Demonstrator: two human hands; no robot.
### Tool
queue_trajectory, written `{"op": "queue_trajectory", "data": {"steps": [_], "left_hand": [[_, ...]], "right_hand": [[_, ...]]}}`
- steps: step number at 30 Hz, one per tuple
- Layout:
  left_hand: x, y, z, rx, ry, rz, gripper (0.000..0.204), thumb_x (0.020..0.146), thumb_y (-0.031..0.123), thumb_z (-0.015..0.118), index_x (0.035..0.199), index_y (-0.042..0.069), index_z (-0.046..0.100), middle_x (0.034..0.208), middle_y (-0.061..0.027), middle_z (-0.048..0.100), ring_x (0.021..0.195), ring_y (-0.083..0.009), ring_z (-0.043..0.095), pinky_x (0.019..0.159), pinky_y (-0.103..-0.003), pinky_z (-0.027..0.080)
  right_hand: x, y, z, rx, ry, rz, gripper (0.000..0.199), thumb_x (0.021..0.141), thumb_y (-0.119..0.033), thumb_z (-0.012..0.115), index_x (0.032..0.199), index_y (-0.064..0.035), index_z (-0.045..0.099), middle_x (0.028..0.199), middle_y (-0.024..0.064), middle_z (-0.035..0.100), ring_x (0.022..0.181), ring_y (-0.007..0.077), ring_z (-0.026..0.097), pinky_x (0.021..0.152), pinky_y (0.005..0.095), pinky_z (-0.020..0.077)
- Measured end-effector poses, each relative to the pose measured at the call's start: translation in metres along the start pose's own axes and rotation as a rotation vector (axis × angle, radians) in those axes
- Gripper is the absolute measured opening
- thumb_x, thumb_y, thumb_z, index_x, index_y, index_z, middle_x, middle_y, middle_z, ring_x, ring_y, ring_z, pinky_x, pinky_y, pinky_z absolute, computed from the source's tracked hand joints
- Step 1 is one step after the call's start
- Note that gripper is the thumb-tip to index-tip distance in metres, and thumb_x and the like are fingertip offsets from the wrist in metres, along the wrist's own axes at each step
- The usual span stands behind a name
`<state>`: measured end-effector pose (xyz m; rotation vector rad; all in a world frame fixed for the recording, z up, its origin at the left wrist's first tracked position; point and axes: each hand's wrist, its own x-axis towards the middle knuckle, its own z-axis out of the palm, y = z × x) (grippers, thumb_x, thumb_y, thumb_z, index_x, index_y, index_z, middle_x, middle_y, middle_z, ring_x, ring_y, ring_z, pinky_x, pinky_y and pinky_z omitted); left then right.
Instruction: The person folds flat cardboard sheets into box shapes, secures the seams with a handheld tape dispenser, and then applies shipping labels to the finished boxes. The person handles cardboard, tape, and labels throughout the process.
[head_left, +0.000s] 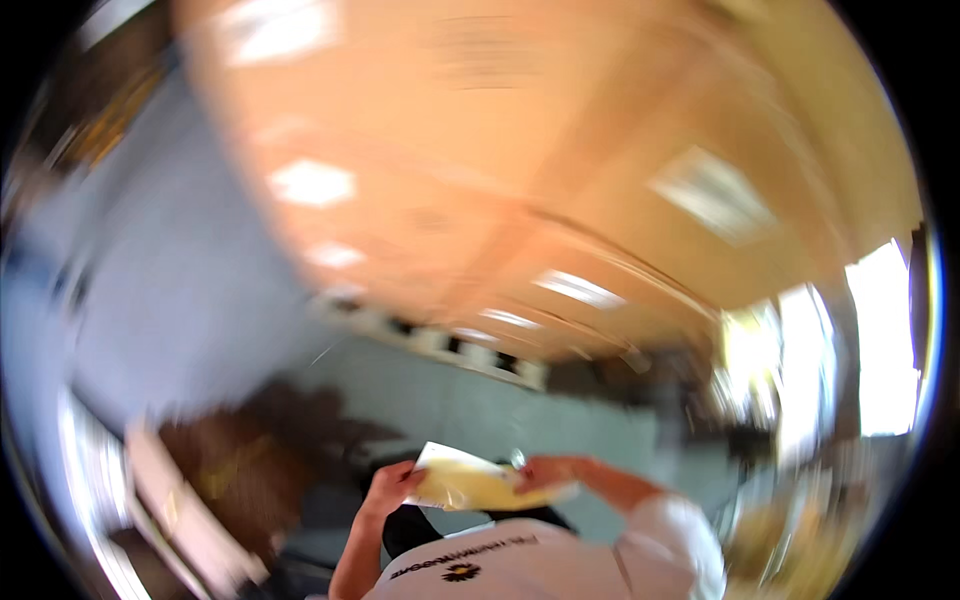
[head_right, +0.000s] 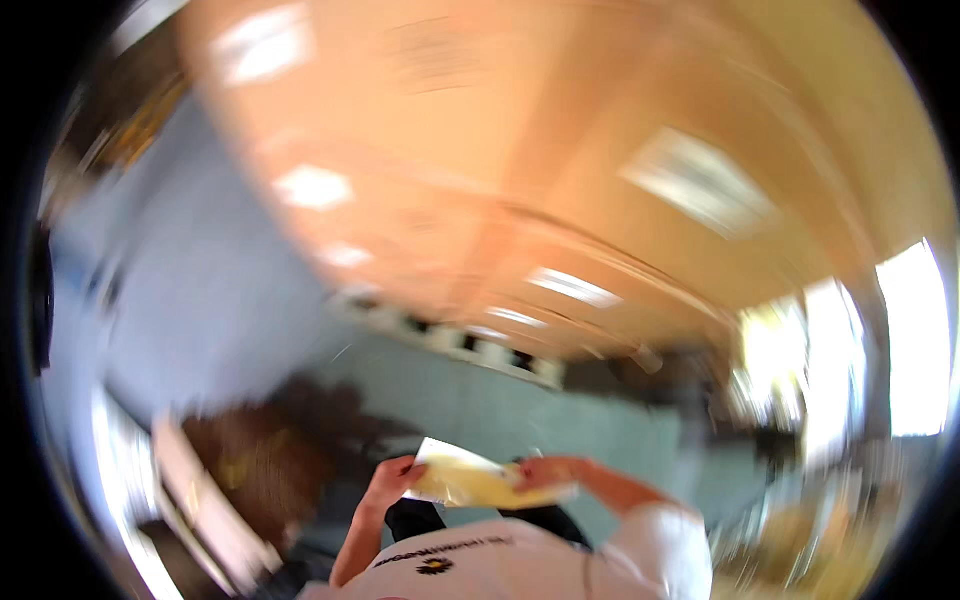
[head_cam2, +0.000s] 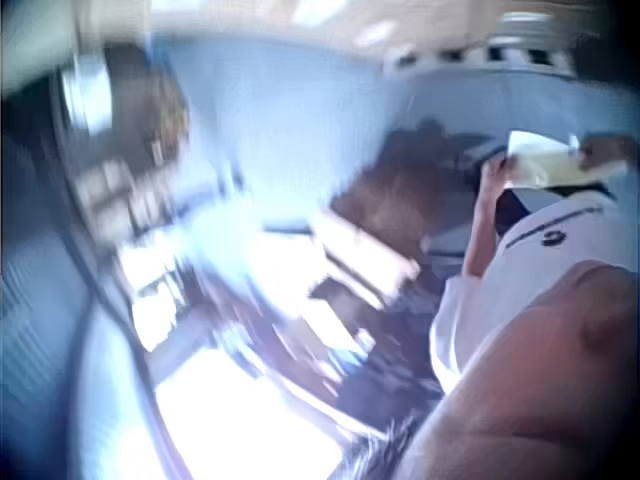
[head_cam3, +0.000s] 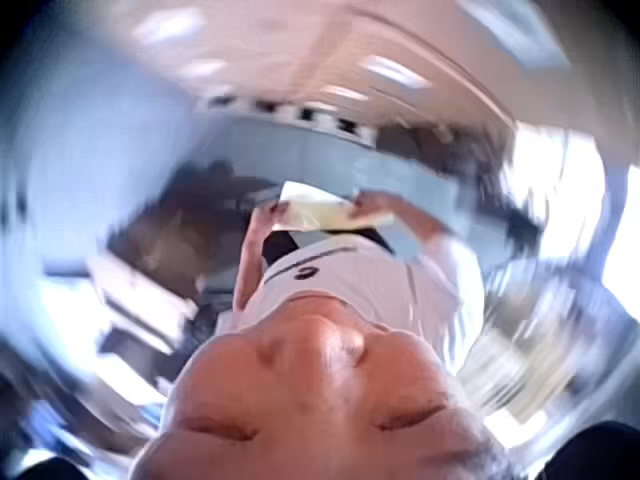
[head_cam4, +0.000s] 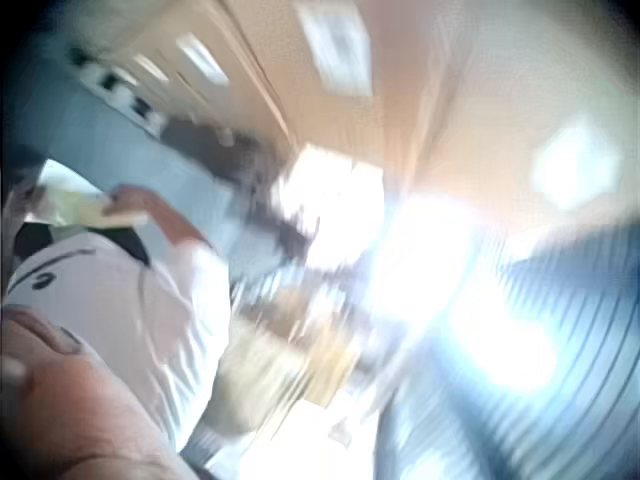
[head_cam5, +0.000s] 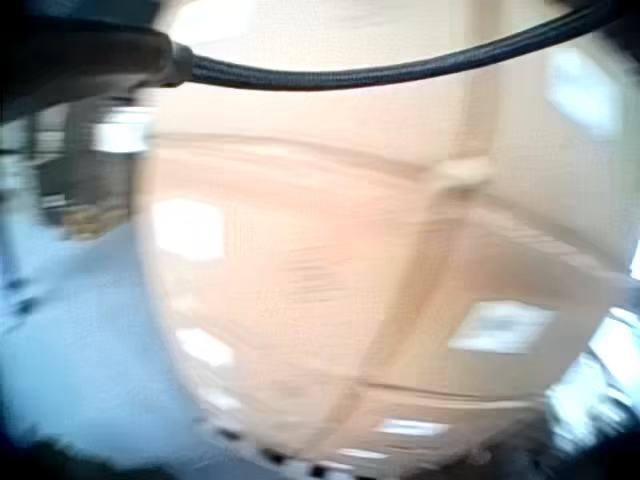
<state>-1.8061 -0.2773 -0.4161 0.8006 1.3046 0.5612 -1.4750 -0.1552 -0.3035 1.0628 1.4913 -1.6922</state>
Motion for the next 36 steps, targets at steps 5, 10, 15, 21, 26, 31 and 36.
{"op": "queue_trajectory", "data": {"steps": [5, 10, 15, 21, 26, 31, 36], "left_hand": [[0.001, 0.026, 0.029, 0.594, -0.068, 0.31, 0.035, 0.087, 0.036, 0.073, 0.098, 0.003, 0.068, 0.088, -0.0151, 0.071, 0.086, -0.0282, 0.072, 0.075, -0.037, 0.055], [0.048, 0.09, 0.043, 1.205, -0.191, 0.113, 0.042, 0.083, 0.046, 0.074, 0.091, 0.005, 0.065, 0.078, -0.0142, 0.068, 0.075, -0.0304, 0.068, 0.071, -0.042, 0.053], [0.052, 0.04, 0.029, 0.899, -0.294, -0.076, 0.036, 0.083, 0.04, 0.073, 0.081, 0.007, 0.059, 0.071, -0.0081, 0.061, 0.069, -0.0213, 0.06, 0.066, -0.038, 0.048], [0.06, 0.05, 0.065, 0.808, -0.375, -0.215, 0.034, 0.083, 0.035, 0.072, 0.074, 0.008, 0.054, 0.066, -0.0026, 0.055, 0.066, -0.0142, 0.053, 0.062, -0.034, 0.043], [0.053, 0.049, 0.1, 0.726, -0.371, -0.245, 0.035, 0.082, 0.031, 0.072, 0.068, 0.009, 0.049, 0.063, 0.002, 0.05, 0.063, -0.0083, 0.047, 0.059, -0.031, 0.038], [0.046, 0.057, 0.115, 0.713, -0.209, -0.22, 0.038, 0.081, 0.028, 0.072, 0.064, 0.01, 0.044, 0.06, 0.0058, 0.045, 0.061, -0.0037, 0.041, 0.056, -0.03, 0.034], [0.021, 0.069, 0.112, 0.739, -0.025, -0.163, 0.03, 0.082, 0.032, 0.074, 0.075, 0.006, 0.061, 0.064, 0.0036, 0.058, 0.065, -0.0035, 0.051, 0.062, -0.027, 0.042]], "right_hand": [[-0.176, 0.119, -0.027, -0.14, 0.641, 0.212, 0.042, 0.084, -0.04, 0.064, 0.113, -0.0103, 0.071, 0.102, 0.0143, 0.074, 0.093, 0.0306, 0.069, 0.086, 0.0423, 0.054], [-0.408, 0.261, -0.036, 0.108, 1.382, 0.446, 0.026, 0.089, -0.031, 0.065, 0.103, -0.011, 0.075, 0.094, 0.0137, 0.074, 0.082, 0.0228, 0.069, 0.081, 0.036, 0.0556], [-0.437, 0.342, -0.097, 1.093, 2.044, -0.506, 0.017, 0.094, -0.014, 0.068, 0.103, 0.0002, 0.071, 0.091, 0.0042, 0.071, 0.077, 0.0133, 0.066, 0.07, 0.0294, 0.0557], [-0.34, 0.423, -0.181, 1.544, 2.323, -0.896, 0.022, 0.098, -0.01, 0.063, 0.116, 0.0023, 0.066, 0.105, 0.0084, 0.072, 0.089, 0.0181, 0.069, 0.079, 0.0306, 0.0562], [-0.264, 0.432, -0.25, 1.712, 2.406, -0.911, 0.017, 0.099, -0.008, 0.062, 0.11, 0.0045, 0.066, 0.102, 0.0092, 0.07, 0.088, 0.0181, 0.066, 0.077, 0.0289, 0.0539], [-0.237, 0.428, -0.296, 1.843, 2.422, -0.6, 0.017, 0.097, -0.007, 0.064, 0.108, 0.0058, 0.064, 0.103, 0.0106, 0.069, 0.088, 0.0204, 0.068, 0.075, 0.03, 0.0573], [-0.231, 0.402, -0.349, 2.214, 1.637, -0.91, 0.035, 0.095, -0.009, 0.066, 0.127, 0.0004, 0.054, 0.113, 0.014, 0.068, 0.094, 0.0272, 0.068, 0.083, 0.0451, 0.0585]]}}
